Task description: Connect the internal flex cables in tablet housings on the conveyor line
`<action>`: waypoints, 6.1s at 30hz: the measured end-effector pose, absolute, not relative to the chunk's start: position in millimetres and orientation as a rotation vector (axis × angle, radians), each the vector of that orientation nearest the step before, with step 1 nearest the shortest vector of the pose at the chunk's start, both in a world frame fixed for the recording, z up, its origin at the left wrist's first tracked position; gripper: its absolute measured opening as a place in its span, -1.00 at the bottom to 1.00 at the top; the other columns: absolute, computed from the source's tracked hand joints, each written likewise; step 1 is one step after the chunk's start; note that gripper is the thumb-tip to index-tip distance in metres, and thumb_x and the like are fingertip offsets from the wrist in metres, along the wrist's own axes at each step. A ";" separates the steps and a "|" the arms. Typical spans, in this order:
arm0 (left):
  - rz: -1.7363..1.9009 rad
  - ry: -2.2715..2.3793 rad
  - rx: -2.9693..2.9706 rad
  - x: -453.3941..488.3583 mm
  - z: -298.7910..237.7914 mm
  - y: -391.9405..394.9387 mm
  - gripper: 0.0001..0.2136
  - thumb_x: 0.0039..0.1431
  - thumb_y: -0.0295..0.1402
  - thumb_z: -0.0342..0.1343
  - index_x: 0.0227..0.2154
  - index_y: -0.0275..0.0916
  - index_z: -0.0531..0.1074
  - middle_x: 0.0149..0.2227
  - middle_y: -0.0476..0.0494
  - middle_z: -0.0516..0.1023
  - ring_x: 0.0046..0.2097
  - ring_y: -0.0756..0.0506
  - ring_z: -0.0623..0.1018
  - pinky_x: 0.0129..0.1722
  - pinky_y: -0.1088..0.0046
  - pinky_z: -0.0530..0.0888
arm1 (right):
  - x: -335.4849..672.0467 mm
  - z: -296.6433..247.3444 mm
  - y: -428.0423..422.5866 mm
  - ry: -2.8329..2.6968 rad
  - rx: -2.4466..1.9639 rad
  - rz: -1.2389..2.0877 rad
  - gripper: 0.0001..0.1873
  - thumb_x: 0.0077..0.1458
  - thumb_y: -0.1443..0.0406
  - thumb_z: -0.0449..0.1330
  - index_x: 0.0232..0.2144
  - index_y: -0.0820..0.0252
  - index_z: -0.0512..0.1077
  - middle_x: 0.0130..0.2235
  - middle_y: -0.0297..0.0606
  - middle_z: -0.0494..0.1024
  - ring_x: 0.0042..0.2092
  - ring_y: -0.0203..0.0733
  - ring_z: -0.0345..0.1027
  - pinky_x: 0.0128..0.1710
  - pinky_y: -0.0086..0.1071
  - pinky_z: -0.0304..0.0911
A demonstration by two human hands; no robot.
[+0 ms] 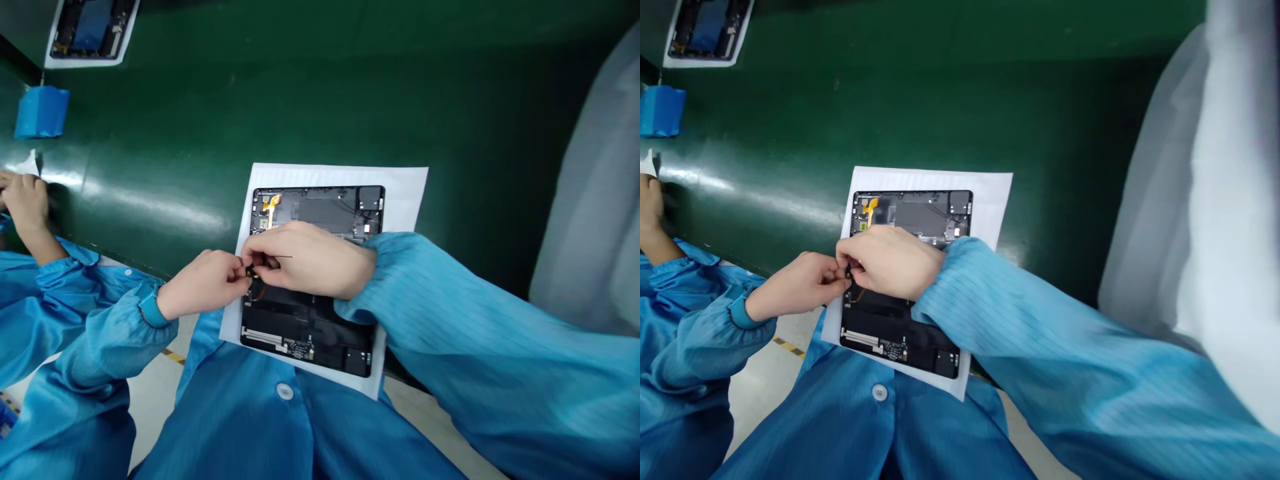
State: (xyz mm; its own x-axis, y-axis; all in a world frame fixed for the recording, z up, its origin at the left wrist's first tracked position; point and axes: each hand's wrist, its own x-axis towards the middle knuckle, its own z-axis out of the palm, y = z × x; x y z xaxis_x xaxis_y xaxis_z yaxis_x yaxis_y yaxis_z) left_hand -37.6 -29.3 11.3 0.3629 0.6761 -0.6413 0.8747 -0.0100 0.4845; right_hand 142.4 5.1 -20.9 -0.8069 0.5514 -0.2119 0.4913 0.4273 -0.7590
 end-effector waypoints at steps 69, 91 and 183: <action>-0.276 1.413 1.401 -30.3 9.1 -2.9 -0.79 0.02 -0.50 0.03 -0.68 -0.24 0.27 -0.73 0.07 0.38 -0.71 0.07 0.37 -0.74 0.61 0.31 | 141.8 -30.6 22.9 -2.599 -0.966 1.109 -0.83 0.01 0.46 0.13 -0.34 0.18 0.46 -0.37 -0.32 0.55 -0.38 -0.30 0.30 -0.35 -0.41 0.09; -0.092 1.485 1.442 -33.5 -2.5 4.2 -0.79 0.09 -0.45 0.07 -0.64 -0.26 0.32 -0.70 0.06 0.42 -0.72 0.09 0.36 -0.72 0.64 0.30 | 144.7 -47.5 31.3 -2.177 -1.066 1.149 -0.84 -0.04 0.44 0.16 -0.36 0.17 0.47 -0.48 -0.40 0.52 -0.46 -0.36 0.36 -0.38 -0.48 0.21; 0.928 1.918 2.420 -80.3 -73.0 -96.7 -0.88 0.29 -0.39 0.06 -0.15 -0.20 0.43 -0.33 -0.09 0.54 -0.36 -0.06 0.50 -0.35 0.42 0.38 | 226.2 -33.9 245.2 -1.517 -2.156 0.512 -0.54 0.29 0.15 0.16 0.03 0.46 0.39 0.07 0.18 0.41 0.01 0.00 0.36 -0.03 -0.07 0.32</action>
